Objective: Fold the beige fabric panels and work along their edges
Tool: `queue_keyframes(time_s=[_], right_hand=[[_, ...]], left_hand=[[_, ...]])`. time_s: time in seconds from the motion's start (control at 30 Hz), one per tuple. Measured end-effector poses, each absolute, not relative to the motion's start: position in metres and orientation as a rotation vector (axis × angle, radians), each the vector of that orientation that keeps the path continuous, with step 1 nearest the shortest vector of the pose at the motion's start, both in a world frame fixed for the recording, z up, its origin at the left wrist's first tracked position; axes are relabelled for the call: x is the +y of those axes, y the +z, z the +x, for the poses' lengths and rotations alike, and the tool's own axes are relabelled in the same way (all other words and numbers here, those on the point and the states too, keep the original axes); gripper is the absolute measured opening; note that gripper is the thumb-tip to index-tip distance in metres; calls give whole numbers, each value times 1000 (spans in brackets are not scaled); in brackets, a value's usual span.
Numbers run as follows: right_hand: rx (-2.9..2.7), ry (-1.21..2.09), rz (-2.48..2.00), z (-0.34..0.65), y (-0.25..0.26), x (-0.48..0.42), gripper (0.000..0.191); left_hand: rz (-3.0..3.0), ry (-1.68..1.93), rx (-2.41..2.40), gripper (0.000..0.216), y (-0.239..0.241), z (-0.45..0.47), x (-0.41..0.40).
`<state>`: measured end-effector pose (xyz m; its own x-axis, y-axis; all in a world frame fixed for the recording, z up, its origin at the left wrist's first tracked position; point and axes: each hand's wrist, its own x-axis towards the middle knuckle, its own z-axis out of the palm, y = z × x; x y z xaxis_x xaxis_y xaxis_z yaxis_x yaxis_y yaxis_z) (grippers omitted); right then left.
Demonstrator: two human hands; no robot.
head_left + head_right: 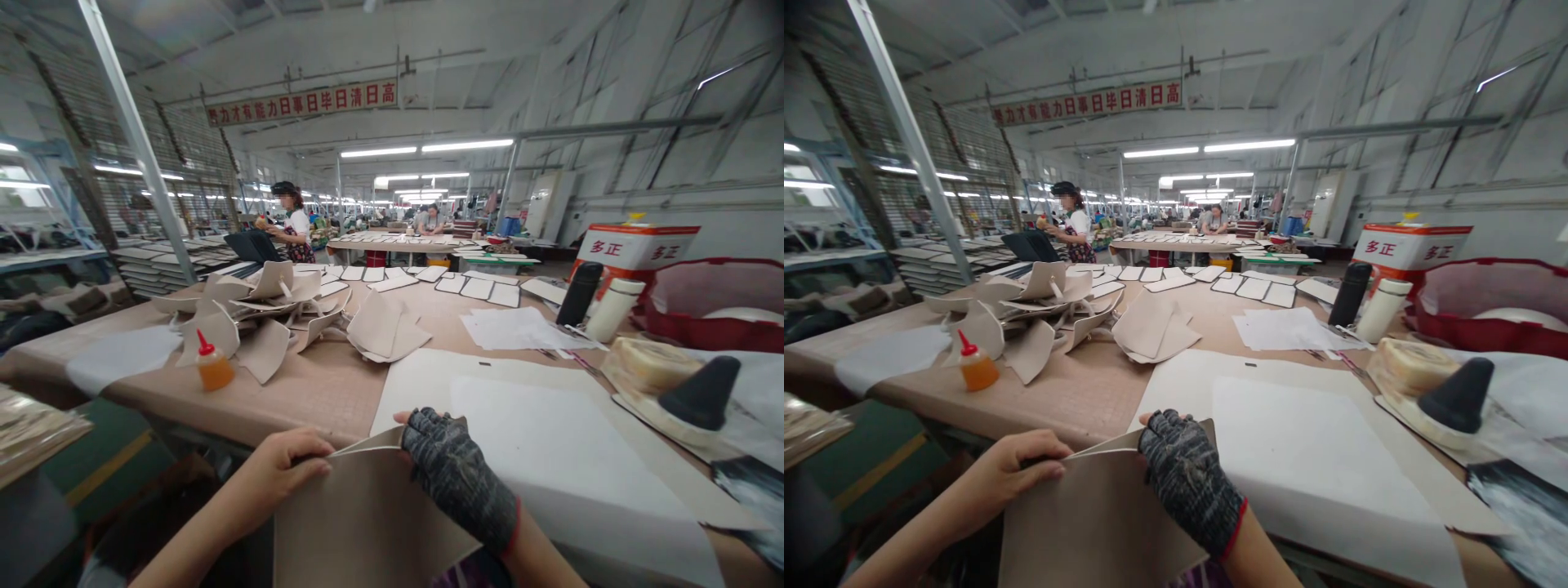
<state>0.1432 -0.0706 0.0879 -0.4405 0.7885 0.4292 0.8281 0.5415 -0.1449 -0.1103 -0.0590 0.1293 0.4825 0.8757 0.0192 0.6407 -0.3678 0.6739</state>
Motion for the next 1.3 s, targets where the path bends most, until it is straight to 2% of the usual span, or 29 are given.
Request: queue_keyframes(time_s=[0.23,0.43,0.63,0.87,0.97,1.07,1.17,1.3], right_hand=[[-2323,-6,-1301,139,83,-63,21],[-2356,-149,-1364,132,85,-67,12],[-2282,-344,-1251,126,82,-70,14],[-2367,-352,-1265,110,89,-77,8],[-2378,-391,-1253,108,85,-77,14],[-2365,-319,-1237,109,82,-77,18],[-2257,-236,-1070,115,88,-83,15],[-1837,-27,-912,139,109,-89,18]], left_hand=[[2145,487,1373,16,136,-106,-74],[2229,476,1364,16,136,-112,-75],[2351,321,1400,19,132,-112,-77],[2386,254,1487,21,129,-85,-76],[2357,277,1510,21,129,-79,-74],[2318,322,1505,21,131,-78,-75],[2297,385,1466,22,134,-81,-75],[2297,416,1449,22,137,-91,-73]])
